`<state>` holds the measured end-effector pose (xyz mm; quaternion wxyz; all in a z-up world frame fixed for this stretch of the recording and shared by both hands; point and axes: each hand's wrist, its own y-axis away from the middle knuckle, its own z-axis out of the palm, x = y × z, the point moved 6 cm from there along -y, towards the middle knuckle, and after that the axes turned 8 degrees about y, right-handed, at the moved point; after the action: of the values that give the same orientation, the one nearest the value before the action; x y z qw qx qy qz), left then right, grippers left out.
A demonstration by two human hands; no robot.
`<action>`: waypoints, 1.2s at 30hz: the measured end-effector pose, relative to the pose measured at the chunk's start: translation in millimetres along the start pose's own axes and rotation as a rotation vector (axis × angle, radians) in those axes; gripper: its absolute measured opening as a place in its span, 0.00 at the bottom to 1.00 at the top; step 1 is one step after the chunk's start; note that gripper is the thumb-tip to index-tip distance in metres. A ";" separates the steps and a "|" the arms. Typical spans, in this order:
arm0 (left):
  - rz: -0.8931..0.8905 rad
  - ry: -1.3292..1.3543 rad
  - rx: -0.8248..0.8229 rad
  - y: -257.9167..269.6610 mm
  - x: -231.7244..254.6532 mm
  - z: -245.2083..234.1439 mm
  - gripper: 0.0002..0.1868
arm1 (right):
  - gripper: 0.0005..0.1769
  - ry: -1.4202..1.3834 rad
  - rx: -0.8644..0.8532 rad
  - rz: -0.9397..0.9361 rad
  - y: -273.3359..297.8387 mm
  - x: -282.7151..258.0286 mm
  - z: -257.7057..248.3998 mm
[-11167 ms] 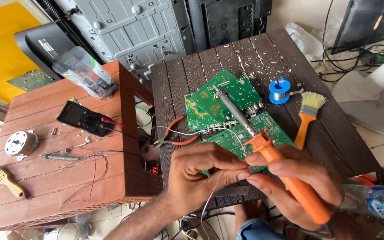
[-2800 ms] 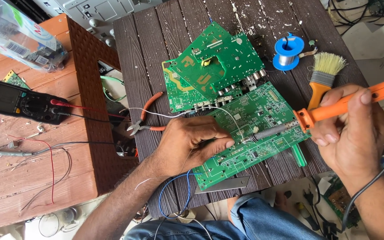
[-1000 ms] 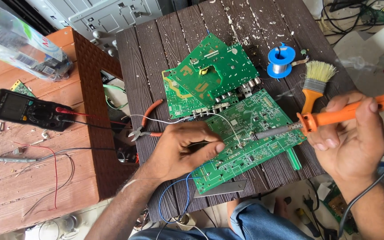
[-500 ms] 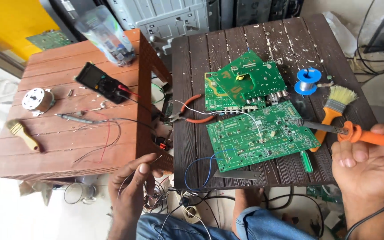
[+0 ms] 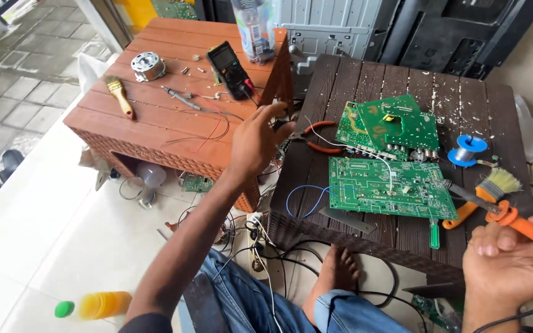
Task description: The person sits on the floor and uses a soldering iron to solder wires onto a green circuit board placed on a low table. They hold the wire with one hand and apply the soldering iron with the other, working on different connection points on the board.
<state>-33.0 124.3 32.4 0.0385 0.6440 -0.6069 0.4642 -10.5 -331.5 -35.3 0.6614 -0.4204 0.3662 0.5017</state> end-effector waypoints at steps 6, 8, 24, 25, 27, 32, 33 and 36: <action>0.243 -0.219 -0.078 -31.0 -8.1 56.7 0.05 | 0.15 -0.266 -0.094 0.030 0.2 -7.2 2.8; 0.299 -0.219 -0.048 -27.8 -1.7 56.3 0.05 | 0.14 -0.317 -0.079 0.064 5.1 -13.3 2.5; 0.541 0.461 0.058 66.7 184.4 -32.6 0.05 | 0.23 0.282 -0.357 -0.408 13.3 -184.0 88.5; 0.542 0.466 0.054 73.2 189.0 -31.6 0.05 | 0.23 0.285 -0.351 -0.409 20.4 -181.4 101.2; 0.603 0.465 0.041 88.2 201.9 -27.7 0.05 | 0.22 0.136 -0.440 -0.493 42.0 -181.5 126.1; 0.552 0.525 0.112 123.1 198.4 -27.5 0.04 | 0.25 0.188 -0.574 -0.539 69.2 -154.1 139.5; 0.486 0.579 0.151 129.1 189.5 -25.4 0.04 | 0.27 0.216 -0.593 -0.503 71.3 -151.4 145.7; 0.388 0.656 0.282 144.9 169.1 -15.3 0.06 | 0.27 0.345 -0.687 -0.583 71.4 -141.3 161.4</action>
<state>-188.2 -30.2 75.6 0.0531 0.3343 -0.6031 0.7223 -102.1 -222.5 140.3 0.5269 -0.7767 0.1505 0.3105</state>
